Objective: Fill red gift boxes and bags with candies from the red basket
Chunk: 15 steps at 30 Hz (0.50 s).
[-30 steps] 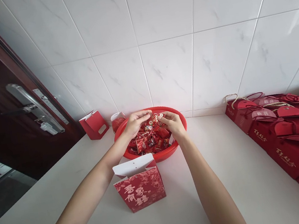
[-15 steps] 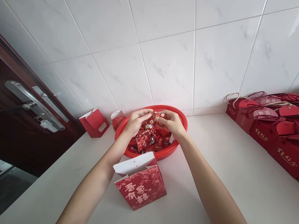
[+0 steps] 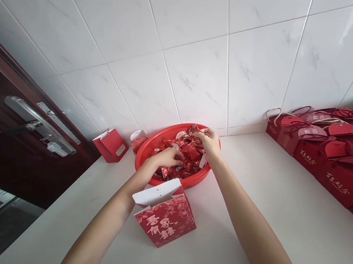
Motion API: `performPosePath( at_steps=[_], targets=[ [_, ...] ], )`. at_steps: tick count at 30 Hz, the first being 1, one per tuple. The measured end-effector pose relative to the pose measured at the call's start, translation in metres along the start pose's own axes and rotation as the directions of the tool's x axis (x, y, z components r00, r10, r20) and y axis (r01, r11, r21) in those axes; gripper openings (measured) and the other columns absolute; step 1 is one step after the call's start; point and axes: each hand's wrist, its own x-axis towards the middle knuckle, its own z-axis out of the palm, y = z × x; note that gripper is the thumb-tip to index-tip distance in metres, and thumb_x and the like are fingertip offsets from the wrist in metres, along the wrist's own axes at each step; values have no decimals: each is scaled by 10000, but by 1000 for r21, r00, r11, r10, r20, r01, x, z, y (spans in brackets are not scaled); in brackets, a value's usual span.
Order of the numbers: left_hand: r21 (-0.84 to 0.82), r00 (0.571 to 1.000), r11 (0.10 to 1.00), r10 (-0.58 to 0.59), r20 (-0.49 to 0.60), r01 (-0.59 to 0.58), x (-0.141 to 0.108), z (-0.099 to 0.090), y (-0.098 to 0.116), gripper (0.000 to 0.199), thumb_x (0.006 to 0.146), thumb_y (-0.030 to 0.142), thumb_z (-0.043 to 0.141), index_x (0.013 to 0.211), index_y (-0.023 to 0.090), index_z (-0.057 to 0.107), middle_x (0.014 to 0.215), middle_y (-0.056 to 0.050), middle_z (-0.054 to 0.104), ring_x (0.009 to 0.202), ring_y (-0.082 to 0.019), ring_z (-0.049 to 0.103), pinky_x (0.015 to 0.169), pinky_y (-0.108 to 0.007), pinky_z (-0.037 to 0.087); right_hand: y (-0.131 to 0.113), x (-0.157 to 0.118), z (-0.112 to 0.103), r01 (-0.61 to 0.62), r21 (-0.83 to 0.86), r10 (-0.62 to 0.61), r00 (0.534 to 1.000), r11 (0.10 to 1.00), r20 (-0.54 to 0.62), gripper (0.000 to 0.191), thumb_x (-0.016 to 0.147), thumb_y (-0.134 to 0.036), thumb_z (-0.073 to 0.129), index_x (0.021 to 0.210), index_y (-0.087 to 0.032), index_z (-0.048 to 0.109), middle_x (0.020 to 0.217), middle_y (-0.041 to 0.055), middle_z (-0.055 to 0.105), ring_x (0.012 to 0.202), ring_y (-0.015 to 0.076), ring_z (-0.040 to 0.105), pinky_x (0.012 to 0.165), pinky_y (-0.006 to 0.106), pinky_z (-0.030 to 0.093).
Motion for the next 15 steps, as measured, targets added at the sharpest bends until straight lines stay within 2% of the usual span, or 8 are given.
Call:
performPosePath(
  at_steps=[3, 5, 6, 8, 11, 13, 15],
  targets=[
    [222, 967, 972, -131, 218, 82, -5, 1, 15, 284, 602, 224, 739, 884, 215, 773, 716, -10, 734, 606, -218, 648, 583, -293, 483, 0, -1, 0, 3, 14, -2, 1000, 1000, -16, 227, 596, -232, 728, 692, -234, 522, 660, -34, 659, 679, 161, 676, 612, 253, 572],
    [387, 933, 917, -221, 286, 99, -8, 2, 26, 433, 648, 266, 736, 1081, 242, 732, 800, -4, 745, 640, -220, 661, 574, -287, 483, 0, -1, 1, -2, 21, 2, 1000, 1000, -24, 220, 594, -221, 721, 693, -229, 525, 652, -45, 654, 652, 149, 672, 605, 244, 567],
    [446, 923, 890, -244, 298, 92, -9, 3, 31, 449, 671, 277, 729, 1119, 247, 712, 832, -9, 747, 652, -221, 665, 582, -290, 488, 0, -1, 1, -6, 25, 6, 1000, 1000, -28, 219, 592, -213, 719, 697, -228, 527, 648, -48, 654, 638, 144, 669, 599, 241, 563],
    [521, 920, 852, -241, 308, 49, -9, 7, 38, 367, 716, 303, 711, 1077, 232, 708, 884, -34, 749, 692, -230, 673, 641, -310, 508, 0, -1, 2, -16, 30, 17, 999, 999, -36, 222, 589, -193, 715, 713, -231, 535, 632, -53, 656, 609, 142, 661, 571, 238, 552],
    [623, 923, 782, -214, 320, -34, -6, 14, 40, 287, 790, 430, 683, 973, 210, 715, 951, -80, 746, 860, -286, 683, 866, -407, 511, 0, -1, 3, -25, 38, 26, 999, 999, -34, 234, 585, -167, 706, 757, -239, 565, 628, -53, 674, 602, 156, 666, 531, 241, 538],
    [659, 928, 749, -197, 315, -65, -1, 19, 37, 301, 789, 470, 692, 943, 212, 717, 959, -88, 743, 973, -325, 667, 1011, -491, 436, 0, -1, 4, -25, 45, 26, 999, 999, -24, 237, 585, -163, 706, 778, -235, 590, 646, -44, 693, 623, 165, 683, 529, 241, 537],
    [648, 932, 759, -184, 313, -68, 3, 24, 32, 245, 768, 428, 714, 884, 212, 712, 891, -72, 737, 978, -329, 663, 1073, -534, 365, 1, -1, 5, -26, 51, 26, 1000, 998, -12, 232, 587, -165, 710, 788, -226, 610, 661, -35, 705, 632, 167, 692, 536, 239, 537]
  ],
)
